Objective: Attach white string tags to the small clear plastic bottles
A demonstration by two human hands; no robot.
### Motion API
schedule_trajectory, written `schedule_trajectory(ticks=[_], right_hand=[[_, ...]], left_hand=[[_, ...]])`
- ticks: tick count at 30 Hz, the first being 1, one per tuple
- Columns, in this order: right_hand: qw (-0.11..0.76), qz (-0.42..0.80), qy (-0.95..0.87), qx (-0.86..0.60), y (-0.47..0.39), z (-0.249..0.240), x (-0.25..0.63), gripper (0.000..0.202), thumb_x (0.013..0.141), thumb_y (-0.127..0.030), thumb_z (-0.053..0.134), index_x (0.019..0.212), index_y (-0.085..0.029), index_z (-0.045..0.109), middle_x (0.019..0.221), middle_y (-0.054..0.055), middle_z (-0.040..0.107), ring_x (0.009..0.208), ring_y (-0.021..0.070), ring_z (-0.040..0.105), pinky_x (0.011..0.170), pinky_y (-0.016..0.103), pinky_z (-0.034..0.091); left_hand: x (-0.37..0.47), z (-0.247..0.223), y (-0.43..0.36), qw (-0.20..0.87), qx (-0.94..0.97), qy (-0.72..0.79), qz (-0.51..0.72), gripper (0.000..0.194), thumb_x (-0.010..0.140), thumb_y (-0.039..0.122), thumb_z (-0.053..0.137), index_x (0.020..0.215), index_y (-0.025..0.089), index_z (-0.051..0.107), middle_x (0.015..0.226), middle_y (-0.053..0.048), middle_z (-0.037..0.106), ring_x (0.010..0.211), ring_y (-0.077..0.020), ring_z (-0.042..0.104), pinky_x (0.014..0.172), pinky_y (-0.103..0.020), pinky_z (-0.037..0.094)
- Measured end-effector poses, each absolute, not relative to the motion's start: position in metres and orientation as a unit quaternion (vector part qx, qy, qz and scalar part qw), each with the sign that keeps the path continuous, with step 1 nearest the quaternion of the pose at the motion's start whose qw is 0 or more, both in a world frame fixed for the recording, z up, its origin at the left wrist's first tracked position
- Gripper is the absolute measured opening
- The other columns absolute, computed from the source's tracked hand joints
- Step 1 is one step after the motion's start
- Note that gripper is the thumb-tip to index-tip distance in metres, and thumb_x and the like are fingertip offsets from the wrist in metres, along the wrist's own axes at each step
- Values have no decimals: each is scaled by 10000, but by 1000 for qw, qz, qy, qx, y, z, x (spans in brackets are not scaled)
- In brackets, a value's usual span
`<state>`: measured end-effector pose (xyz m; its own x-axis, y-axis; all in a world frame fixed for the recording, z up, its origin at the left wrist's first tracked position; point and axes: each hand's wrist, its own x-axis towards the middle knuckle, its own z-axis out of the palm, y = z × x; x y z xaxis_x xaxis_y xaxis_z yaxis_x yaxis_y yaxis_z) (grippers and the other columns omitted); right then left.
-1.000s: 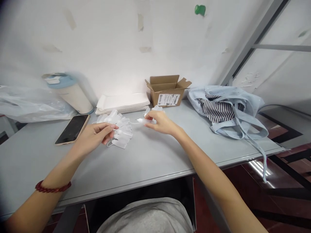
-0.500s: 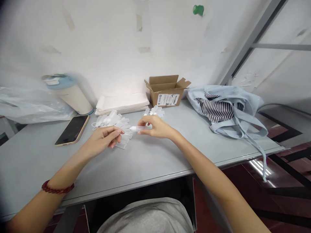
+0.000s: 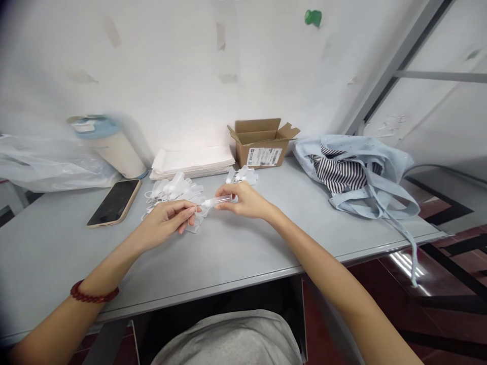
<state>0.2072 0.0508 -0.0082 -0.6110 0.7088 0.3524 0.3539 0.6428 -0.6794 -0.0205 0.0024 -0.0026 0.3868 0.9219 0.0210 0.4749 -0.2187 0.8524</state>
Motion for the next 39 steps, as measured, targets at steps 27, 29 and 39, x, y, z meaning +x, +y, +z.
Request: schedule_trajectory(ticks=[27, 29, 39], right_hand=[[304, 284, -853, -315, 46, -11, 202, 168, 790, -302, 671, 824, -138, 663, 722, 20, 644, 629, 114, 492, 613, 249, 381], [302, 284, -854, -315, 46, -12, 201, 167, 793, -300, 667, 827, -136, 665, 714, 19, 641, 618, 112, 481, 611, 249, 383], [296, 250, -868, -311, 43, -16, 199, 130, 793, -255, 658, 845, -137, 670, 702, 31, 655, 602, 122, 515, 596, 247, 408]], left_hand=[[-16, -7, 1, 362, 741, 496, 271, 305, 865, 385, 469, 693, 171, 601, 587, 17, 558, 485, -100, 445, 501, -227, 396], [-17, -8, 1, 352, 749, 493, 268, 298, 866, 373, 464, 696, 174, 606, 592, 15, 566, 501, -105, 461, 513, -227, 397], [-16, -14, 2, 326, 769, 491, 249, 297, 868, 344, 440, 684, 175, 601, 622, -1, 618, 514, -121, 485, 519, -240, 375]])
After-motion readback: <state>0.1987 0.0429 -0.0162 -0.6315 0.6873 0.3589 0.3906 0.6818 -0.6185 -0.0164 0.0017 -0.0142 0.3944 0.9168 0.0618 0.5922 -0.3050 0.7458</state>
